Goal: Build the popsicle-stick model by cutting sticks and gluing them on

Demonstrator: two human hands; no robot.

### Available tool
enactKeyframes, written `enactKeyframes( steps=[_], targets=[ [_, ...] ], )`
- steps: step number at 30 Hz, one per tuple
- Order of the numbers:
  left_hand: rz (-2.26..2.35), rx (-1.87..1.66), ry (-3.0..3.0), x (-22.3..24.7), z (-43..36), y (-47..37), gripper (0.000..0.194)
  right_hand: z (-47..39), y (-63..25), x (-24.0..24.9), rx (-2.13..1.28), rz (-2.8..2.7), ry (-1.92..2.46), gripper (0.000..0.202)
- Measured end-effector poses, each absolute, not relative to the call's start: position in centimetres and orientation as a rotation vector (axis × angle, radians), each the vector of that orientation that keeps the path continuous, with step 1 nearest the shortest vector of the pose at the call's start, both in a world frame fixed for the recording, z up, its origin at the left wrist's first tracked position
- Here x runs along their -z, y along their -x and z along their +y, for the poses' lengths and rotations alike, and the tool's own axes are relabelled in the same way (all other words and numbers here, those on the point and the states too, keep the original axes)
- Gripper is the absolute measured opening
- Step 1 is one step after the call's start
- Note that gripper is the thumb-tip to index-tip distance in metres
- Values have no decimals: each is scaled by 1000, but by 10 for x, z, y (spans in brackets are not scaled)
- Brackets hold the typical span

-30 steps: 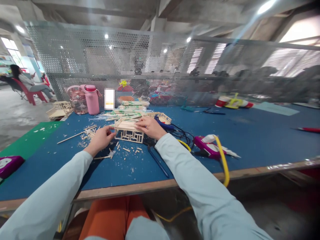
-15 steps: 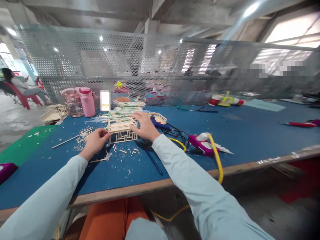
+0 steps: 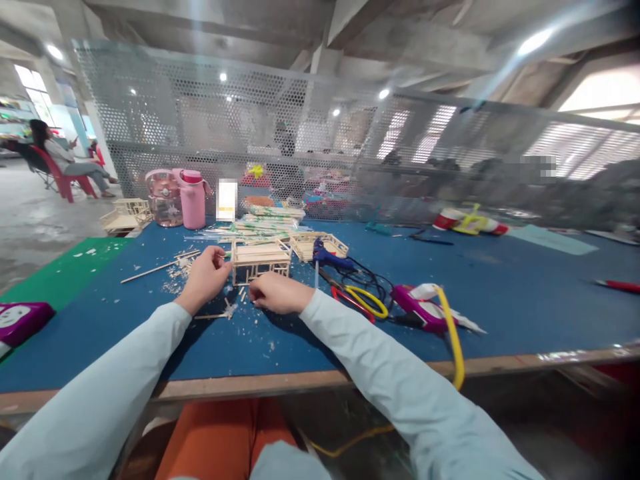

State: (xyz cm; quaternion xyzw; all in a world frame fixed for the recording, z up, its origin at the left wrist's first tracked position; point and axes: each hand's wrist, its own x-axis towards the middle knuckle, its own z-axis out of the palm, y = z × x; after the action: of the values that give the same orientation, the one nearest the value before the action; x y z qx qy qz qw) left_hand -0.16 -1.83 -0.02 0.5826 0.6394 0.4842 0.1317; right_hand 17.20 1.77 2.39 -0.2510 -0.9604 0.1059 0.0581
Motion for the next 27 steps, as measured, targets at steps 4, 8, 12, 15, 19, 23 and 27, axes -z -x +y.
enactKeyframes(
  steps=[4,8,12,15,19,23,27],
  targets=[
    [1940,-1434,-1695,-6,-24,0,17,25,-176,-28,-466,-2620,791,22],
    [1940,-1168,-1829,-8,-31,-5,32,35,-173,-17,-734,-2300,801,12],
    [1872,-991,-1962,-8,-37,-11,32,36,-170,-7,-887,-2139,779,10],
    [1845,-930,-2004,-6,-38,-14,33,32,-169,-7,-806,-2183,763,8],
    [1959,-872,-2059,-1,-37,-14,36,26,-167,-7,-617,-2317,759,10],
    [2094,-758,-2110,2,-37,-16,32,23,-166,-8,-560,-2362,743,13],
    [2099,-862,-1918,5,-37,-20,33,29,-174,-14,-543,-2167,787,27]
  ],
)
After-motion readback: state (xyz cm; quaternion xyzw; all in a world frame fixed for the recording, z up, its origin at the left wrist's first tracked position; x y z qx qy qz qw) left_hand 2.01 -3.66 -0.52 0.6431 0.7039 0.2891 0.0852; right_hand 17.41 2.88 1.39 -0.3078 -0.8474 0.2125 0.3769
